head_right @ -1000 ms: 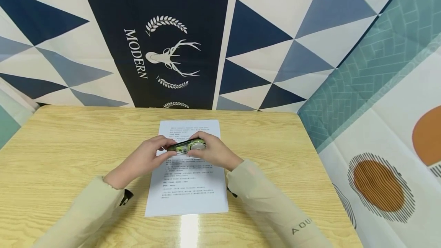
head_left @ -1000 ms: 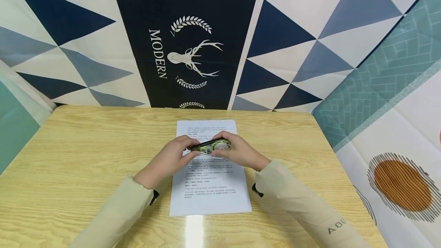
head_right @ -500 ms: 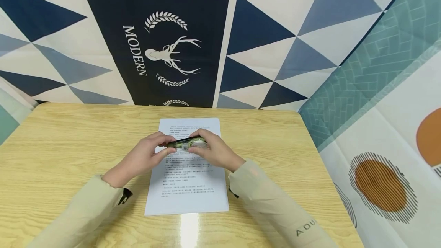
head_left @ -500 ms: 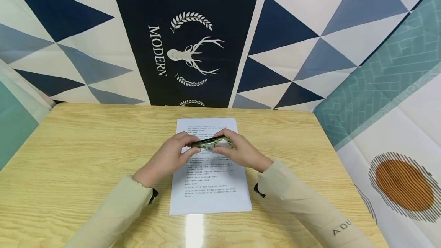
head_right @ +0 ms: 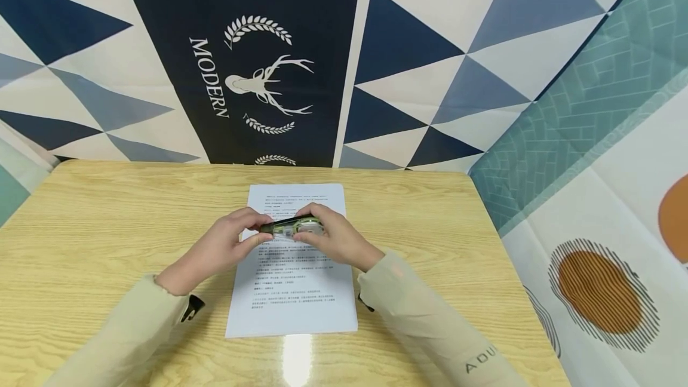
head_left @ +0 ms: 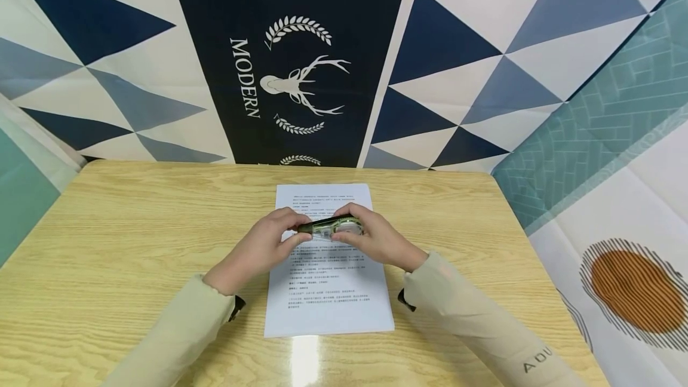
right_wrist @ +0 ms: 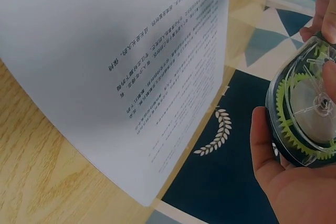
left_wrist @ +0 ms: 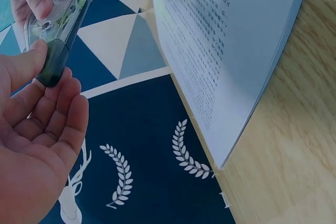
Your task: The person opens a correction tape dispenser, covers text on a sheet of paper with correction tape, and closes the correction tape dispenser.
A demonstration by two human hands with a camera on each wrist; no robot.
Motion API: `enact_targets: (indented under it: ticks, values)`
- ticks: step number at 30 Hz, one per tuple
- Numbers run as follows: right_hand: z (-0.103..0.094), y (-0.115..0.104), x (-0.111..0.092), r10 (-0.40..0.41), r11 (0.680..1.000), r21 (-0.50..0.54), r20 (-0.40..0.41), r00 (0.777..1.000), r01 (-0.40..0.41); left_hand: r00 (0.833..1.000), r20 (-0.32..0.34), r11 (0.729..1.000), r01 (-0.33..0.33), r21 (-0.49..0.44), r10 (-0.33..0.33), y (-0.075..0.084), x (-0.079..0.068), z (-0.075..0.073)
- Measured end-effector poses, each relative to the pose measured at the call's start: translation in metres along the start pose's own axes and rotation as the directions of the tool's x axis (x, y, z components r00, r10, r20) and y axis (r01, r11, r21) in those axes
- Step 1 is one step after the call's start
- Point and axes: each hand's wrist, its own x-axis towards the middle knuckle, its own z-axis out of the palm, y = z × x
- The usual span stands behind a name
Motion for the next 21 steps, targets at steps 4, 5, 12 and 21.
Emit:
enact_targets:
  ticks: [4, 5, 12, 21]
  values:
    - [0.0, 0.0, -0.001, -0.018, 1.0, 0.001, -0.006, 1.0, 0.018, 1.0, -0.005, 1.0, -0.002, 0.004, 0.002, -0.001, 0.0, -0.001]
    - [0.0, 0.001, -0.001, -0.018, 1.0, 0.004, -0.008, 1.0, 0.018, 1.0, -0.009, 1.0, -0.004, 0.002, 0.004, -0.001, 0.0, -0.001]
    - [-0.003, 0.008, -0.001, 0.045, 0.999, 0.027, -0.056, 0.997, -0.043, 0.997, -0.058, 0.998, 0.051, 0.035, -0.049, -0.015, -0.007, -0.006]
    - [-0.014, 0.02, -0.004, 0.169, 0.985, 0.045, -0.079, 0.982, -0.166, 0.993, -0.066, 0.994, 0.104, 0.036, -0.102, -0.037, -0.019, -0.014]
